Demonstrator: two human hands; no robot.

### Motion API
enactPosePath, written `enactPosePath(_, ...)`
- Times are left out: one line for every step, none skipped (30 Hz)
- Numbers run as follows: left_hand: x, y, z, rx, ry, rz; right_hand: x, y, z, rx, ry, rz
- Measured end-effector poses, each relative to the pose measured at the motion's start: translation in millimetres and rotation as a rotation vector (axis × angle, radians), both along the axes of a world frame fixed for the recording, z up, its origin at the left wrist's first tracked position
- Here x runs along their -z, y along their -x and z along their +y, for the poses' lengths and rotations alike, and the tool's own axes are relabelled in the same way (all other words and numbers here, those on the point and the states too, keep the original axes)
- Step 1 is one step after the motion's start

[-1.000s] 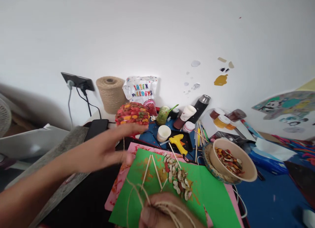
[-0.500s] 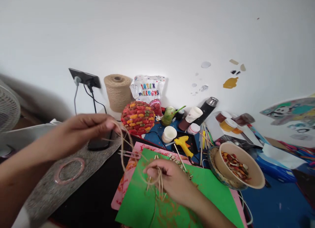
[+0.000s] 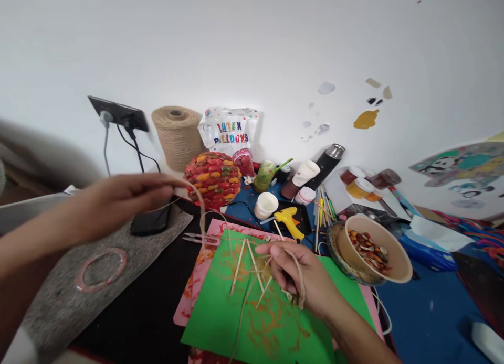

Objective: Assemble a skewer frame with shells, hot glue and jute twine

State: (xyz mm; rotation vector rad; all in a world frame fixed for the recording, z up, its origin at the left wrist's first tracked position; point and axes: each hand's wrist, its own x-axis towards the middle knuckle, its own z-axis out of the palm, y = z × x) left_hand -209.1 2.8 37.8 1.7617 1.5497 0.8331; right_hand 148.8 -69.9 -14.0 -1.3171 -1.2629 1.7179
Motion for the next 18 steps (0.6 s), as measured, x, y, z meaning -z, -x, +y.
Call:
enactPosePath(6.6, -3, -4, 0.172, 0.054, 0.080, -1.3, 0, -1, -0.003, 0.000, 0.001)
enactPosePath(12.9, -9, -9, 0.290, 0.040, 0.147, -3.0, 1, -1, -0.008, -0.001, 0.000)
enactPosePath(18.6, -17, -16, 0.388, 0.008, 0.208, -5.2, 3, -1, -0.015, -0.005, -0.001)
enactPosePath(23.4, -28, -24, 0.436, -0.047, 0.229, -7.7, 5, 0, -0.025, -0.016, -0.003)
enactPosePath(27.4, -42, -32, 0.463, -0.077, 0.191, -10.4, 8, 1, -0.042, -0.029, -0.004)
enactPosePath(30.7, -57, -41, 0.499, -0.067, 0.118, -13.2, 11, 2, -0.059, -0.045, -0.003)
enactPosePath(33.6, -74, -48, 0.538, -0.024, 0.050, -16.1, 16, 3, -0.075, -0.063, -0.003)
enactPosePath(36.3, -90, -54, 0.588, 0.010, -0.011, -19.0, 20, 5, -0.093, -0.082, -0.005)
enactPosePath(39.0, -104, -58, 0.638, 0.031, -0.068, -21.6, 25, 6, -0.107, -0.109, -0.006)
enactPosePath(41.4, -117, -60, 0.695, 0.079, -0.098, -23.8, 30, 8, -0.115, -0.142, -0.011)
enactPosePath(43.4, -126, -59, 0.713, 0.126, -0.125, -25.3, 34, 9, -0.113, -0.163, -0.009)
enactPosePath(44.5, -132, -57, 0.728, 0.184, -0.146, -25.8, 37, 11, -0.127, -0.179, 0.002)
enactPosePath(44.3, -134, -53, 0.739, 0.241, -0.164, -25.3, 39, 12, -0.131, -0.198, 0.000)
enactPosePath(42.5, -133, -49, 0.739, 0.293, -0.181, -23.7, 38, 14, -0.124, -0.237, -0.017)
enactPosePath(39.2, -130, -44, 0.717, 0.333, -0.198, -21.1, 37, 17, -0.112, -0.276, -0.041)
enactPosePath(34.4, -125, -40, 0.677, 0.356, -0.220, -17.8, 34, 19, -0.096, -0.305, -0.066)
enactPosePath(28.7, -119, -36, 0.631, 0.372, -0.263, -13.8, 30, 21, -0.071, -0.315, -0.087)
enactPosePath(22.4, -113, -33, 0.580, 0.394, -0.330, -9.5, 26, 23, -0.045, -0.313, -0.103)
